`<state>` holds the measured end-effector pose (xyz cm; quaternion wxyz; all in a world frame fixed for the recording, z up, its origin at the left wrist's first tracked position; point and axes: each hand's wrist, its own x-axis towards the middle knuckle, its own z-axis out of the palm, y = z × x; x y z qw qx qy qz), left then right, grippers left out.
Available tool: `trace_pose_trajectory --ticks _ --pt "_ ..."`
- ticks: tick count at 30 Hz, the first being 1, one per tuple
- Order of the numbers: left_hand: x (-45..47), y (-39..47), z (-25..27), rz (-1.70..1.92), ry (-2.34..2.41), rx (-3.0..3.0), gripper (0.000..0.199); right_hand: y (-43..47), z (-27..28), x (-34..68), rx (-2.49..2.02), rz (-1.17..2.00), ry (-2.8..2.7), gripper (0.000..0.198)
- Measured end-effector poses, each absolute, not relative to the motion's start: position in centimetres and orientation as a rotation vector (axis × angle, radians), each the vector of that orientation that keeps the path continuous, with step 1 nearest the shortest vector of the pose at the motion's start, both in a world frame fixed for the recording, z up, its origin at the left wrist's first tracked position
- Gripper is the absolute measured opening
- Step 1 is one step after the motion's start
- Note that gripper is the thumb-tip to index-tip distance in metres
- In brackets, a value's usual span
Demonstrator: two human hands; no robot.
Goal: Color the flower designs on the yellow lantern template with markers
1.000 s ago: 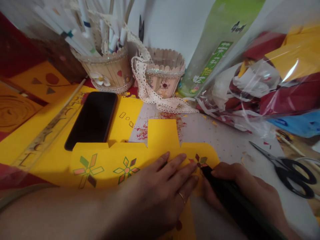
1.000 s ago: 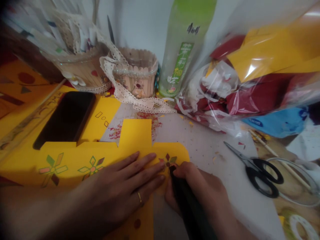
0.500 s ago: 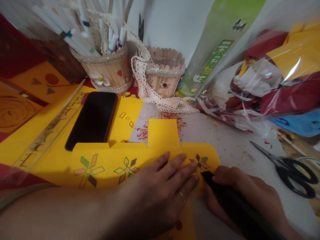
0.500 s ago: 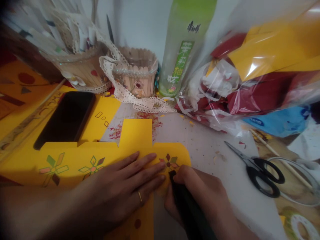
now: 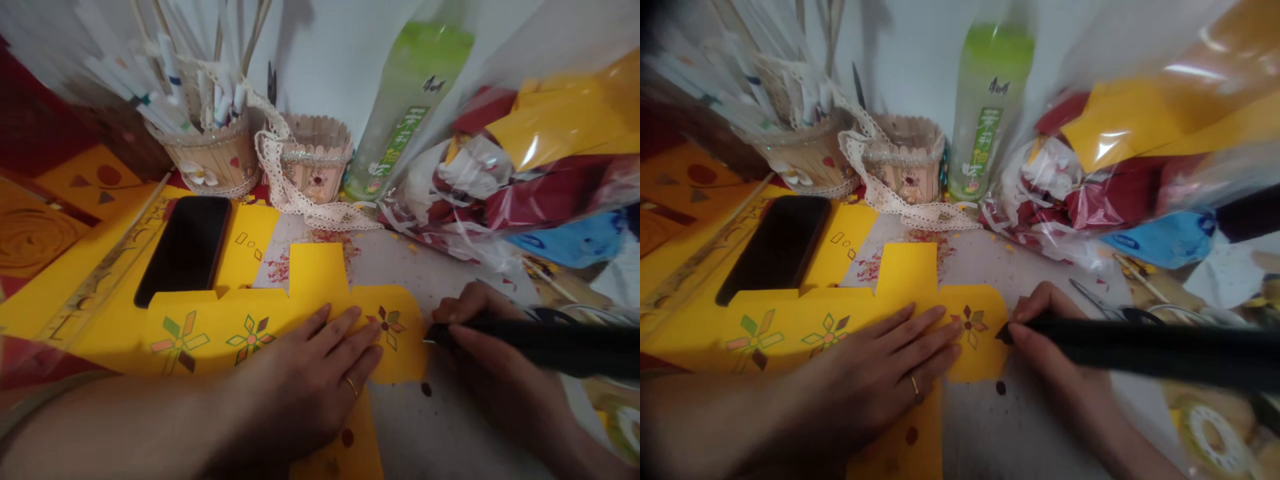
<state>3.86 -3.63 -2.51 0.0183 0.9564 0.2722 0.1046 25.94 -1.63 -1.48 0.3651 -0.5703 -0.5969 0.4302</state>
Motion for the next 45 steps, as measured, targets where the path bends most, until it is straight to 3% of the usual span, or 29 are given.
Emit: trace_pose_trajectory --ticks 3,6,11,14,17,21,24,26,28,31,33,38,45 --pt "3.8 -3.5 -2.9 0.334 0.815 2.982 0.036 -0.5 -0.8 26.5 -1.316 1.4 -1.307 0.02" --pt "3.6 -3.0 -2.8 0.431 0.862 2.883 0.035 0.3 0.3 27.5 -1.363 1.335 -1.383 0.015" --pt "4.0 -1.1 -0.6 0.439 0.911 2.627 0.033 1.0 2.4 30.1 -1.776 0.866 -1.933 0.03" --pt "5.0 0.2 0.5 0.298 0.962 2.622 0.064 0.7 3.1 30.8 -2.026 0.592 -2.228 0.035" --pt "6.4 1.3 1.0 0.112 0.984 2.594 0.079 0.1 3.0 30.7 -2.15 0.41 -2.424 0.044" --pt "7.8 2.2 1.5 -0.058 1.036 2.513 0.076 -0.5 2.5 30.6 -2.169 -0.077 -2.482 0.054" --pt "7.8 2.3 2.0 0.005 1.047 2.439 0.061 -0.8 2.8 30.5 -2.131 -0.319 -2.282 0.058" --pt "7.4 2.3 2.5 0.079 1.027 2.403 0.042 -1.0 3.2 29.8 -1.96 -0.041 -2.18 0.051" --pt "6.8 2.2 3.2 0.181 0.998 2.342 0.026 -1.4 3.4 28.7 -1.677 0.493 -2.065 0.04" --pt "5.8 1.9 4.2 0.366 0.968 2.228 0.021 -2.2 3.1 26.7 -1.225 1.311 -1.775 0.031" --pt "5.3 1.7 4.7 0.454 0.956 2.161 0.024 -2.7 2.6 25.6 -1.052 1.624 -1.551 0.032" --pt "5.3 0.7 5.1 0.64 0.854 1.718 0.027 -3.4 2.0 24.4 -0.904 1.739 -1.209 0.037" --pt "6.4 -0.4 4.6 0.722 0.795 1.424 0.03 -3.5 1.9 24.5 -0.794 1.83 -1.103 0.023"
